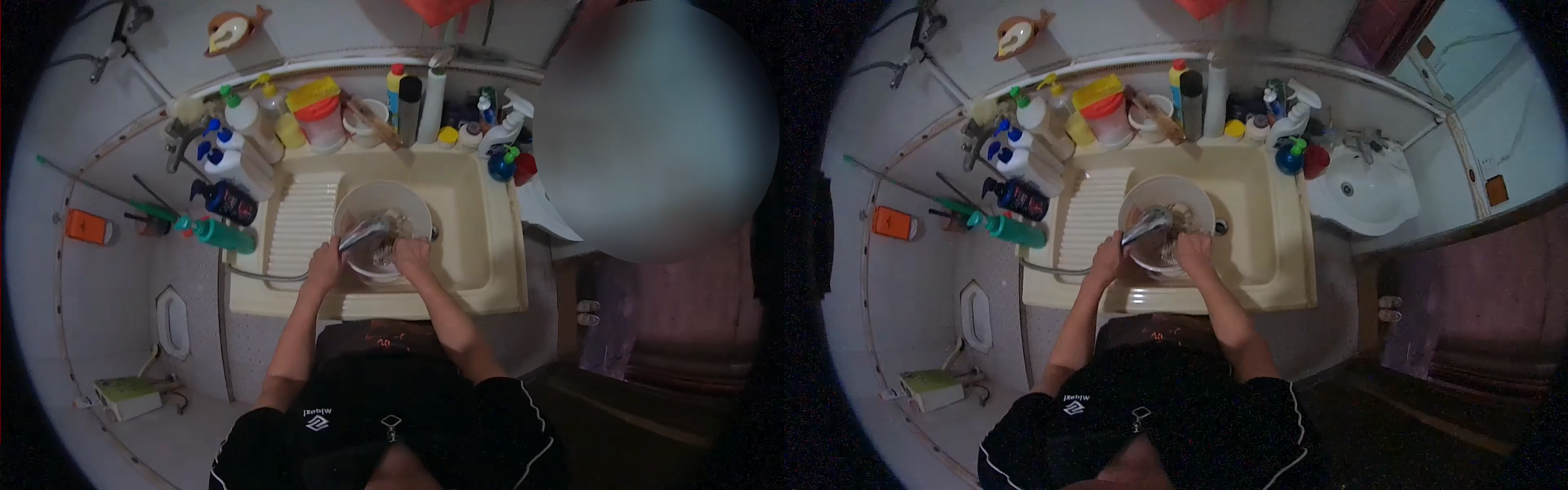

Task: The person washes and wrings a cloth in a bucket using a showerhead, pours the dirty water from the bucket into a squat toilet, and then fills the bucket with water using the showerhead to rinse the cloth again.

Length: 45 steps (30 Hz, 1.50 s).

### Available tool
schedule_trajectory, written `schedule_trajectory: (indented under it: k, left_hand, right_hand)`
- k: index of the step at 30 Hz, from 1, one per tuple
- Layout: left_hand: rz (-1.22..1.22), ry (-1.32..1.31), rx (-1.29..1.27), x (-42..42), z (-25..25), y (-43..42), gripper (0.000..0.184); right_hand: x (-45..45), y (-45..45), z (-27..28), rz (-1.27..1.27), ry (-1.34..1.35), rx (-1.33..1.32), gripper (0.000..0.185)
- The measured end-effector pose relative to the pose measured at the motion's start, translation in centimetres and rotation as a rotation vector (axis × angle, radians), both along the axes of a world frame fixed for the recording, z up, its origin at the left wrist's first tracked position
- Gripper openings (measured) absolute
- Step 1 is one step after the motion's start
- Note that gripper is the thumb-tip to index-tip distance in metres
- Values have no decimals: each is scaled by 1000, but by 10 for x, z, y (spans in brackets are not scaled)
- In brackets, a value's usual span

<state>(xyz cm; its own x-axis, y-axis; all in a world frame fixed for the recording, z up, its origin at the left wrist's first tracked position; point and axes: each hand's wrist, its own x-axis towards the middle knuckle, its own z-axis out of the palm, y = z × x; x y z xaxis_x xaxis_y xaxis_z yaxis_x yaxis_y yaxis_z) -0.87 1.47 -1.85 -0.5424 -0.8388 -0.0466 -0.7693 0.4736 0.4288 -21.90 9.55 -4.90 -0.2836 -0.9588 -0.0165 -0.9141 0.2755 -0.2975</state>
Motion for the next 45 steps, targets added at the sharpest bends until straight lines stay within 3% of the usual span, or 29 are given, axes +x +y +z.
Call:
schedule_trajectory:
  k: [10,18,24,33,38,45]
  left_hand:
    - [4,48,27,0,2,1,34]
    - [-18,246,151,6,-4,-6,27]
    - [-2,216,227,6,-2,-9,28]
    - [-14,273,136,9,-18,-10,29]
    - [-13,214,150,10,-13,-12,30]
    - [5,256,191,8,-11,-7,27]
  right_hand:
    - [-3,-6,-8,-4,15,72,18]
    - [-3,-6,0,-6,-6,117,18]
    - [-4,-4,-4,-8,0,91,17]
    - [-3,0,-3,-6,8,10,15]
    - [-1,-4,20,14,-1,141,15]
    - [-1,-1,9,-7,-2,126,13]
